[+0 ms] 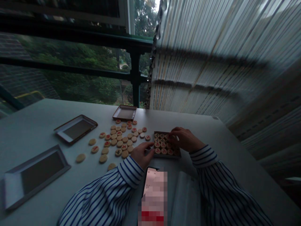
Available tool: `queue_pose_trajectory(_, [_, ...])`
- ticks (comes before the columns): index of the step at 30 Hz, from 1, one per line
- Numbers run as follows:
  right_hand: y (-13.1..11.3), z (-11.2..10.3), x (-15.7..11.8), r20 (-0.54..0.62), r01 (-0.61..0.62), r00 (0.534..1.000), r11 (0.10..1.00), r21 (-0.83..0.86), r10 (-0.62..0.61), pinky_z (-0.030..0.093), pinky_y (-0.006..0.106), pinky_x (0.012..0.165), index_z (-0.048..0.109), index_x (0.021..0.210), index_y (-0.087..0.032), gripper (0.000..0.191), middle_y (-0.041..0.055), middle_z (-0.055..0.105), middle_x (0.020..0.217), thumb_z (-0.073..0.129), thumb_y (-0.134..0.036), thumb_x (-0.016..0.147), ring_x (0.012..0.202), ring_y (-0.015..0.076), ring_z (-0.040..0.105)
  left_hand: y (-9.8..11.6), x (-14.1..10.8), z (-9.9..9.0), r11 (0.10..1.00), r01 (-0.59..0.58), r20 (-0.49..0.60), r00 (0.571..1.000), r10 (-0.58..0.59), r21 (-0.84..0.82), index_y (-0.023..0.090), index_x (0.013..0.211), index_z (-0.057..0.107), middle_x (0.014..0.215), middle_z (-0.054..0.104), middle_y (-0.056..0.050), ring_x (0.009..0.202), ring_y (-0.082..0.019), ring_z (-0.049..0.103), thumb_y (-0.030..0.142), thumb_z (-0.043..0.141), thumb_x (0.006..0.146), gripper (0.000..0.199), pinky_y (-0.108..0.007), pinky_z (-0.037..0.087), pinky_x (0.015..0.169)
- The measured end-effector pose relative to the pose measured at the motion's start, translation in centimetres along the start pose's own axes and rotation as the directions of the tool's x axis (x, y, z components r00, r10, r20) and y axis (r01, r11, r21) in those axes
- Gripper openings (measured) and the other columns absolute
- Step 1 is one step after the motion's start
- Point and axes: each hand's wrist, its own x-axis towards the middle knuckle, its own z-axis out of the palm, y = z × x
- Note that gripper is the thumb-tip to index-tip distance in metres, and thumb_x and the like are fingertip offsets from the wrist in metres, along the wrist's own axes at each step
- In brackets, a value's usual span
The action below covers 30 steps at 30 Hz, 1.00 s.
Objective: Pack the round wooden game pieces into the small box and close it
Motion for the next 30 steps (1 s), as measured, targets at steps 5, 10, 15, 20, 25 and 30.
queue_pose_trajectory(5, [-0.25,-0.04,0.03,0.032,0.005,0.999,1.000,0.004,-0.005,0.040,0.031,0.077,0.065,0.092,-0.024,0.026,0.0081,0.059,0.098,0.046,-0.038,0.081,0.086,0.0179,0.056,0.13,-0.01,-0.14,0.999,-0.008,0.030,1.000,0.006,0.052,0.016,0.092,0.063,0.078,0.066,-0.006,0.070,-0.016,0.062,0.026,0.055,0.069,0.026,-0.024,0.050,0.060])
queue_pose_trajectory(10, [-0.02,0.22,0.08,0.046,0.021,0.999,1.000,0.006,-0.022,0.040,0.030,0.076,0.065,0.092,-0.025,0.025,0.0077,0.059,0.099,0.046,-0.038,0.081,0.086,0.0175,0.056,0.13,-0.02,-0.12,0.998,-0.007,0.026,1.000,0.005,0.070,0.017,0.092,0.063,0.077,0.066,-0.005,0.070,-0.016,0.061,0.026,0.056,0.069,0.026,-0.025,0.050,0.063])
queue_pose_trajectory(15, [-0.05,0.24,0.13,0.068,0.027,0.997,1.000,0.006,-0.027,0.039,0.029,0.075,0.064,0.094,-0.025,0.027,0.0075,0.059,0.098,0.044,-0.039,0.082,0.087,0.0177,0.056,0.06,0.00,-0.04,0.998,-0.002,0.044,0.999,-0.001,0.067,0.017,0.093,0.063,0.077,0.066,-0.005,0.072,-0.016,0.061,0.027,0.055,0.069,0.027,-0.025,0.050,0.064])
queue_pose_trajectory(20, [-0.31,0.00,0.11,0.086,0.023,0.996,1.000,0.002,-0.023,0.039,0.029,0.075,0.064,0.093,-0.025,0.026,0.0074,0.060,0.098,0.045,-0.037,0.082,0.088,0.0180,0.056,0.21,-0.01,-0.15,0.998,-0.014,0.033,0.999,0.012,0.058,0.018,0.091,0.064,0.078,0.066,-0.005,0.070,-0.016,0.061,0.027,0.056,0.069,0.025,-0.025,0.050,0.063])
queue_pose_trajectory(25, [-0.38,-0.13,0.07,0.098,0.010,0.995,1.000,0.004,-0.011,0.040,0.030,0.075,0.064,0.094,-0.024,0.025,0.0077,0.059,0.099,0.045,-0.036,0.082,0.088,0.0184,0.056,0.29,-0.04,-0.18,0.996,-0.009,0.056,0.998,0.005,0.086,0.016,0.092,0.063,0.079,0.066,-0.006,0.071,-0.015,0.061,0.027,0.055,0.070,0.026,-0.025,0.050,0.065])
queue_pose_trajectory(30, [-0.02,0.01,0.04,0.086,0.015,0.996,1.000,0.005,-0.015,0.039,0.031,0.077,0.064,0.093,-0.025,0.024,0.0075,0.059,0.100,0.046,-0.036,0.081,0.089,0.0191,0.056,0.06,-0.05,-0.03,0.993,-0.029,0.047,0.999,0.024,0.118,0.017,0.092,0.062,0.082,0.066,-0.005,0.071,-0.015,0.062,0.026,0.054,0.071,0.025,-0.025,0.050,0.064])
